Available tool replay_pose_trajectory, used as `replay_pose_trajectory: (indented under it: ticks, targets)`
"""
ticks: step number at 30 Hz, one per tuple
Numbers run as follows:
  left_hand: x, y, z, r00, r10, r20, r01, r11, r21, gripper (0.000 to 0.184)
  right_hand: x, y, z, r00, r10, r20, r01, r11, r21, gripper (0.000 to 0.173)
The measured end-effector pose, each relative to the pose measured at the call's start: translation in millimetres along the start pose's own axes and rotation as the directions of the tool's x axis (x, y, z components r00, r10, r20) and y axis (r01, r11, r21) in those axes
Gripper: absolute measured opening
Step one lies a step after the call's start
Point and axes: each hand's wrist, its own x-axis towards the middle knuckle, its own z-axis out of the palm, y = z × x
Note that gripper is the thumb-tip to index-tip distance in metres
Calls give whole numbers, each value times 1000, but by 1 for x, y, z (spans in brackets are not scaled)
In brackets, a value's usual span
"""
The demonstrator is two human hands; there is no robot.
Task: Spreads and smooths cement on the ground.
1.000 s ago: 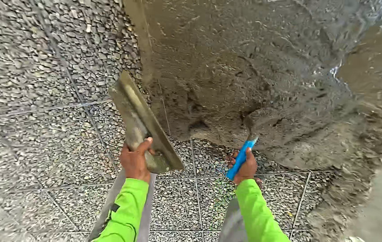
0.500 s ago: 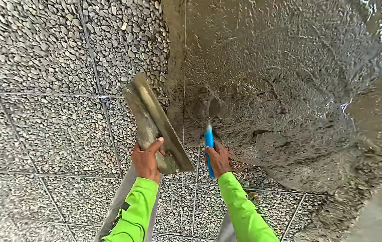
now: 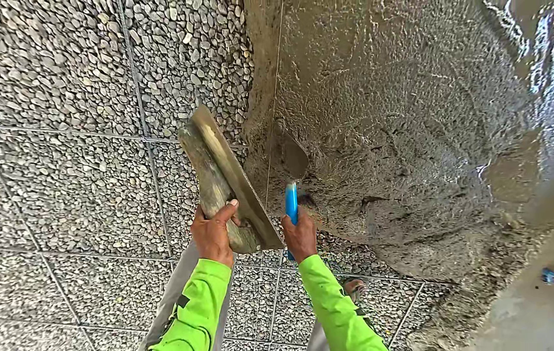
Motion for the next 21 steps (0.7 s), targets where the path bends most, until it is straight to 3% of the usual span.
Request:
replay_pose_trajectory:
  ticks: [4,7,10,14,17,21]
  targets:
    - [0,2,0,1000,-5,-2,5,1000,3,42,0,14,-20,1000,8,18,-7,998,-62,38]
    - [1,3,0,1000,-17,1,17,1000,-11,43,8,26,-49,995,-98,23,99,992,-77,45]
    - [1,4,-1,999,-34,9,34,999,-14,45,41,27,-96,959,-177,222,223,954,-201,48]
    - [1,7,2,999,-52,15,52,999,10,46,102,7,-145,878,-109,466,355,802,-480,46]
    - [2,8,3,999,-48,24,48,999,27,45,139,-11,-169,858,-114,501,436,677,-593,40]
    - [5,8,3,998,-52,28,52,998,24,46,165,-49,-201,866,-160,474,444,681,-582,42]
